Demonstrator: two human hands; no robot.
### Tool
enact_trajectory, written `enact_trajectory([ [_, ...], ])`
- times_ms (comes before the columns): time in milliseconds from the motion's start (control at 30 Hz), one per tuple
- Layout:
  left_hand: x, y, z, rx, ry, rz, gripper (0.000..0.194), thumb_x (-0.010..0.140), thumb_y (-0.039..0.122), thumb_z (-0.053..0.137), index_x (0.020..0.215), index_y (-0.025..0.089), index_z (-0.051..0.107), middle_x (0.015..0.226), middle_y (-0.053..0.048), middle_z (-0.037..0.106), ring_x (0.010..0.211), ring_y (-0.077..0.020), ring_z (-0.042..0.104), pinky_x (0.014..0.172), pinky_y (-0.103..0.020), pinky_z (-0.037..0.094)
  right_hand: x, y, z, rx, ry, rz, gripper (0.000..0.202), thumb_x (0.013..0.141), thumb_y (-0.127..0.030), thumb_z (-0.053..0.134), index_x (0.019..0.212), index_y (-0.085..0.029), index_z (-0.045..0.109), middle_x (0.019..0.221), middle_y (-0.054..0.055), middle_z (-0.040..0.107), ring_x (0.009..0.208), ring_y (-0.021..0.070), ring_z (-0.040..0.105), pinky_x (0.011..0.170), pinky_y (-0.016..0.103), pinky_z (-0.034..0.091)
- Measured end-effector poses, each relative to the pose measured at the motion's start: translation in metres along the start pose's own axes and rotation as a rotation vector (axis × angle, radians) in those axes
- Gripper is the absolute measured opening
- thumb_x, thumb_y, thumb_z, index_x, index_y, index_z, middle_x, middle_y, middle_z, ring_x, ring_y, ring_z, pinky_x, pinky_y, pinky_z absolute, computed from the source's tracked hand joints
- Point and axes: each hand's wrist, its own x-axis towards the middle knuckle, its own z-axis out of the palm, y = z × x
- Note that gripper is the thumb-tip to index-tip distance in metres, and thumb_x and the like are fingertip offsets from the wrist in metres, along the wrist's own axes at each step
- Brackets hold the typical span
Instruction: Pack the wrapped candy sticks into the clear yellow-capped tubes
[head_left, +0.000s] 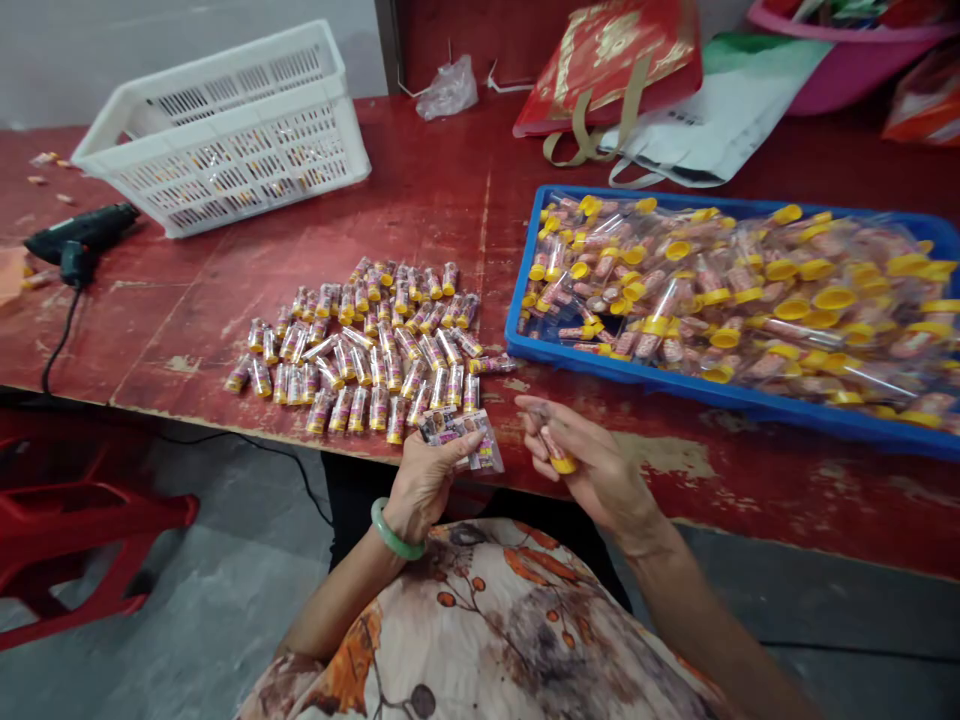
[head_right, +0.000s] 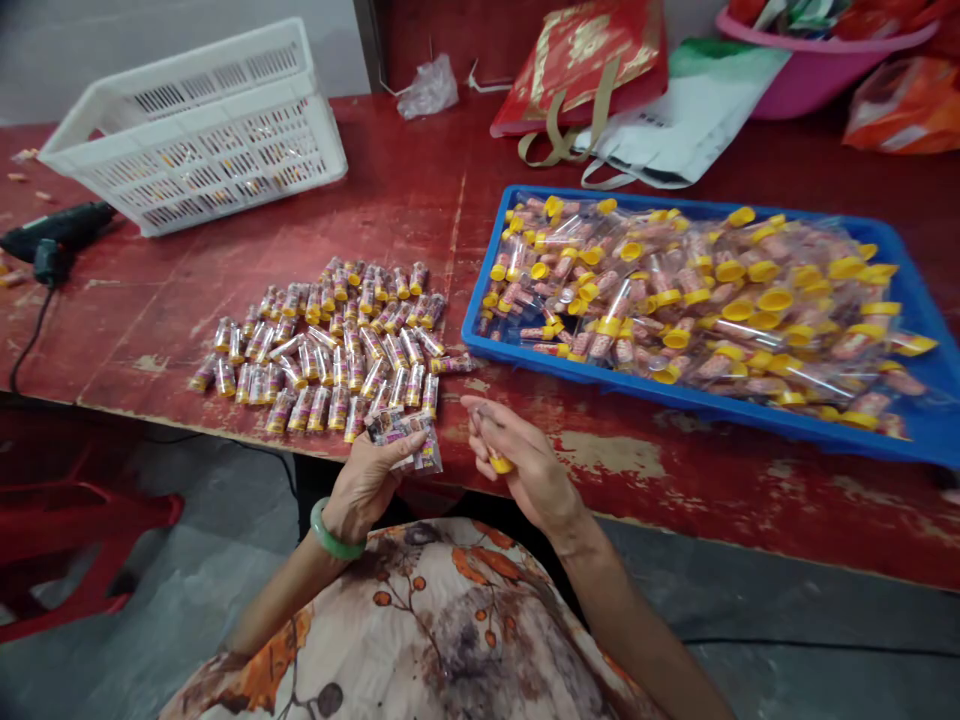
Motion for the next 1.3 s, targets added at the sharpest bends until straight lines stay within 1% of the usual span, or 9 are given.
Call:
enact_trajectory([
  [100, 0.0, 0.0, 0.003, -0.037, 0.052, 0.063, 0.049, 0.053, 0.02, 0.089, 0.097, 0.012, 0.069, 0.092, -0.009, 0.074, 0.079, -0.0214, 0.07, 0.081, -0.038, 0.056, -0.027, 0.004, -0.011, -0.254, -0.058, -0.167, 0.037, 0.087, -0.036, 0.057, 0.121, -0.023, 0.063, 0.09, 0.005, 0.055, 0.069, 0.0132, 0.055, 0.053, 0.026, 0.046],
  [233, 0.0, -0.003, 0.007, -0.05, 0.09, 0.065, 0.045, 0.052, 0.021, 0.089, 0.092, 0.012, 0.07, 0.087, -0.007, 0.074, 0.073, -0.0192, 0.069, 0.075, -0.035, 0.056, -0.053, 0.01, -0.01, -0.718, 0.036, -0.553, 0.034, 0.082, -0.02, 0.063, 0.115, -0.025, 0.062, 0.098, 0.005, 0.062, 0.089, 0.0186, 0.062, 0.077, 0.031, 0.053],
  [333, 0.0, -0.006, 0.009, -0.102, 0.083, 0.055, 0.04, 0.053, 0.02, 0.089, 0.088, 0.012, 0.07, 0.083, -0.004, 0.073, 0.071, -0.0173, 0.068, 0.073, -0.033, 0.057, -0.057, 0.015, -0.001, -0.83, 0.112, -0.771, 0.03, 0.079, -0.011, 0.064, 0.107, -0.022, 0.059, 0.097, 0.006, 0.064, 0.091, 0.02, 0.063, 0.08, 0.033, 0.053],
  [500, -0.003, -0.009, 0.01, -0.145, 0.028, 0.01, 0.035, 0.057, 0.02, 0.088, 0.085, 0.012, 0.069, 0.083, -0.004, 0.073, 0.07, -0.0147, 0.068, 0.068, -0.027, 0.056, -0.049, 0.018, 0.007, -0.932, 0.111, -0.963, 0.038, 0.076, -0.002, 0.064, 0.109, -0.019, 0.055, 0.097, 0.009, 0.063, 0.091, 0.0219, 0.06, 0.077, 0.038, 0.053],
  [700, -0.007, -0.011, 0.009, -0.13, 0.021, -0.044, 0.04, 0.057, 0.023, 0.088, 0.09, 0.013, 0.068, 0.084, -0.003, 0.071, 0.071, -0.0147, 0.067, 0.064, -0.026, 0.056, -0.047, 0.022, 0.01, -1.17, 0.185, -1.074, 0.045, 0.077, -0.003, 0.065, 0.118, -0.018, 0.056, 0.1, 0.013, 0.061, 0.093, 0.0243, 0.06, 0.077, 0.042, 0.055],
  [867, -0.009, -0.012, 0.008, -0.096, 0.015, 0.007, 0.038, 0.058, 0.025, 0.087, 0.087, 0.015, 0.066, 0.079, -0.001, 0.069, 0.068, -0.0141, 0.065, 0.064, -0.028, 0.056, -0.047, 0.03, 0.015, -1.121, 0.249, -1.072, 0.049, 0.077, -0.006, 0.068, 0.121, -0.019, 0.053, 0.096, 0.011, 0.063, 0.088, 0.0225, 0.062, 0.075, 0.04, 0.057],
  [967, -0.01, -0.012, 0.007, -0.058, 0.004, 0.029, 0.037, 0.058, 0.027, 0.087, 0.087, 0.016, 0.066, 0.08, 0.0, 0.069, 0.07, -0.0145, 0.065, 0.067, -0.03, 0.057, -0.045, 0.031, 0.016, -1.205, 0.238, -1.117, 0.046, 0.075, -0.006, 0.07, 0.117, -0.014, 0.054, 0.094, 0.013, 0.064, 0.088, 0.0244, 0.064, 0.075, 0.041, 0.058],
  [1100, -0.01, -0.012, 0.007, -0.019, -0.026, 0.027, 0.04, 0.056, 0.028, 0.088, 0.088, 0.014, 0.068, 0.084, -0.003, 0.071, 0.069, -0.0164, 0.066, 0.066, -0.031, 0.057, -0.043, 0.03, 0.015, -1.397, 0.19, -1.259, 0.039, 0.073, -0.004, 0.072, 0.109, -0.01, 0.06, 0.089, 0.013, 0.067, 0.09, 0.0262, 0.065, 0.076, 0.04, 0.059],
  [1300, -0.009, -0.015, 0.007, -0.019, -0.061, 0.016, 0.037, 0.057, 0.024, 0.087, 0.087, 0.012, 0.069, 0.081, -0.004, 0.07, 0.066, -0.0139, 0.064, 0.064, -0.026, 0.054, -0.036, 0.037, 0.02, -1.351, 0.232, -1.254, 0.039, 0.077, -0.005, 0.068, 0.114, -0.011, 0.058, 0.093, 0.013, 0.066, 0.091, 0.0243, 0.064, 0.075, 0.038, 0.059],
])
